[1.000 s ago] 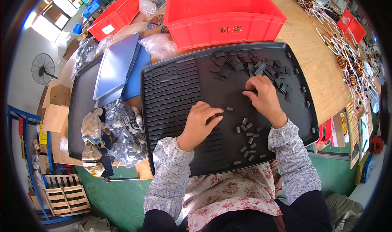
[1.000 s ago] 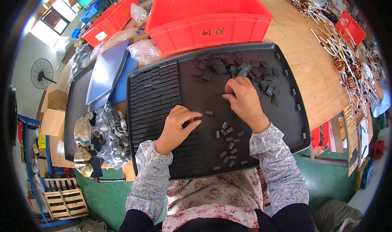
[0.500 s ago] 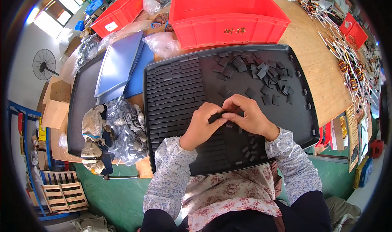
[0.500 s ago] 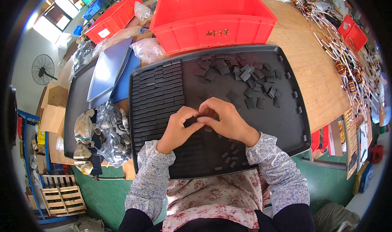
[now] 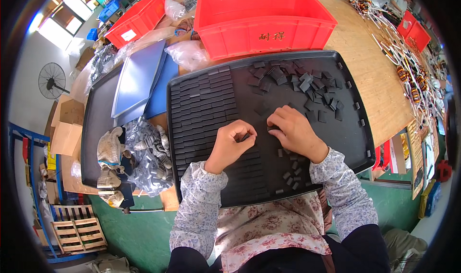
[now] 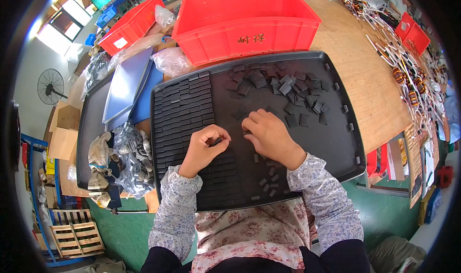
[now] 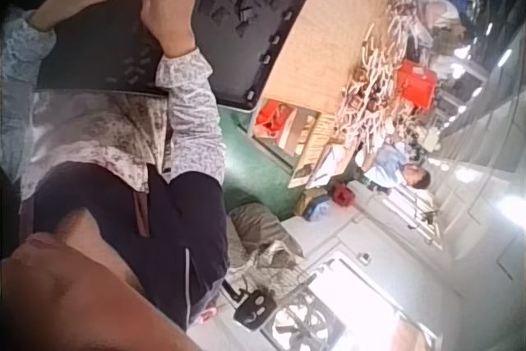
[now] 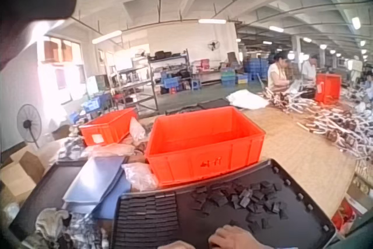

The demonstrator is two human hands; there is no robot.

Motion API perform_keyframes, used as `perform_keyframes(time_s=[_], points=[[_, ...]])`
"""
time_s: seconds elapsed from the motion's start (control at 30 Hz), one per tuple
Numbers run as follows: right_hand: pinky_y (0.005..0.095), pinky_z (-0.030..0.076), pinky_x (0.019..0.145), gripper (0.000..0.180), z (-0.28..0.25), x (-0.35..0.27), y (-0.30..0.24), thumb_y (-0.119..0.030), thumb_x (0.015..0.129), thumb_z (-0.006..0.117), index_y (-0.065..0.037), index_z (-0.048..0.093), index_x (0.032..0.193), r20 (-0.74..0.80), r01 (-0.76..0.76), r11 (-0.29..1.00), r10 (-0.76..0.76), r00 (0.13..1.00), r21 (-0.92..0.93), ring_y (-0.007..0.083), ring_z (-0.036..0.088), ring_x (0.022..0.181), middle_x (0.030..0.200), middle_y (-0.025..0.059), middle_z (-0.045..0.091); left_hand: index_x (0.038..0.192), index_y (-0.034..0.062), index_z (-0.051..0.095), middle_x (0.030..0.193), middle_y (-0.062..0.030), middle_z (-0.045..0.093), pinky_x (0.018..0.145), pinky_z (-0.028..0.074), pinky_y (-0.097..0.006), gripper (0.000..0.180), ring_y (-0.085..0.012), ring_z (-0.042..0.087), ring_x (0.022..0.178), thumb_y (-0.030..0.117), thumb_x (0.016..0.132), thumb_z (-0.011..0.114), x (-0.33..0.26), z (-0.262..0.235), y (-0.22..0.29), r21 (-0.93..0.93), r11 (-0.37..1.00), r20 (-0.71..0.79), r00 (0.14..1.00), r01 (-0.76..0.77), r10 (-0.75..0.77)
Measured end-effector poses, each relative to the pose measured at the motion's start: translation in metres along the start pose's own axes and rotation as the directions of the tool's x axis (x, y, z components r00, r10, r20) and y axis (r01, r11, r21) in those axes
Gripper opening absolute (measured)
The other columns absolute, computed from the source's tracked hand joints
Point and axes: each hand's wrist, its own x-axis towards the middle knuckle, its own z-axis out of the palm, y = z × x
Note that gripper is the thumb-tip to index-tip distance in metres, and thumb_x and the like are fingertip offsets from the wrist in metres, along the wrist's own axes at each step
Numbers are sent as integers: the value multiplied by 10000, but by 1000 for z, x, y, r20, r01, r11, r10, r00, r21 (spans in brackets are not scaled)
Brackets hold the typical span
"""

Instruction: The person sorts small black rectangular components on a black tray, picking them up one by one and arranging them into neat rows. The person also handles a small plastic bag containing similar parts, placing it on the tray.

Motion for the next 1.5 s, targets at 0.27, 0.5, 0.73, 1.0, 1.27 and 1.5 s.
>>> perform_keyframes(time_s=[0.27, 0.5, 0.73, 1.0, 1.27, 1.5], points=[[385, 474, 799, 280, 4, -1, 1, -18, 739, 715, -87, 612, 989, 18, 2, 1000, -2, 1000, -1, 284, 566, 898, 912, 68, 596, 690, -1, 554, 707, 10, 602, 511, 326, -214, 210, -28, 372, 580, 0, 761, 752, -4, 1, 1, 54, 995, 79, 993, 86, -90], [308, 485, 763, 263, 1, 3, -8, 3, 812, 676, -63, 605, 1056, 7, -155, 856, 174, 985, 492, 188, 590, 832, 925, 58, 610, 857, -20, 610, 857, -33, 627, 684, 539, -227, 177, -72, 586, 757, 43, 813, 769, -4, 7, 2, -204, 961, 126, 979, 186, -163], [249, 471, 768, 159, -5, 5, -16, -35, 874, 667, -41, 593, 1014, 74, -209, 618, 237, 969, 758, 84, 556, 803, 903, -8, 581, 987, -46, 641, 897, -42, 641, 702, 548, -231, 203, -93, 628, 829, 38, 837, 749, -5, 9, 0, -200, 953, 157, 967, 228, -198], [257, 480, 731, 80, 1, 2, -14, -44, 870, 688, -19, 627, 914, 61, -164, 691, 172, 983, 703, 75, 584, 792, 866, -1, 603, 986, -58, 657, 915, -65, 682, 721, 547, -235, 170, -101, 654, 812, 1, 842, 725, -5, 8, 2, -163, 944, 173, 950, 287, -259], [260, 489, 700, 69, 2, 2, -12, -7, 851, 679, -4, 628, 896, 92, -264, 545, 323, 942, 796, 116, 617, 767, 832, 38, 612, 984, -58, 661, 931, -65, 688, 745, 545, -233, 155, -104, 658, 833, 16, 858, 715, -6, 7, -5, -191, 942, 188, 952, 277, -242], [282, 478, 673, 108, -2, 3, -11, 39, 824, 666, -5, 617, 909, -28, -160, 763, 227, 974, 626, 139, 591, 751, 821, 53, 593, 958, -53, 660, 891, -51, 676, 722, 538, -223, 154, -90, 641, 799, 33, 851, 730, -5, 7, -1, -153, 955, 177, 957, 256, -228]])
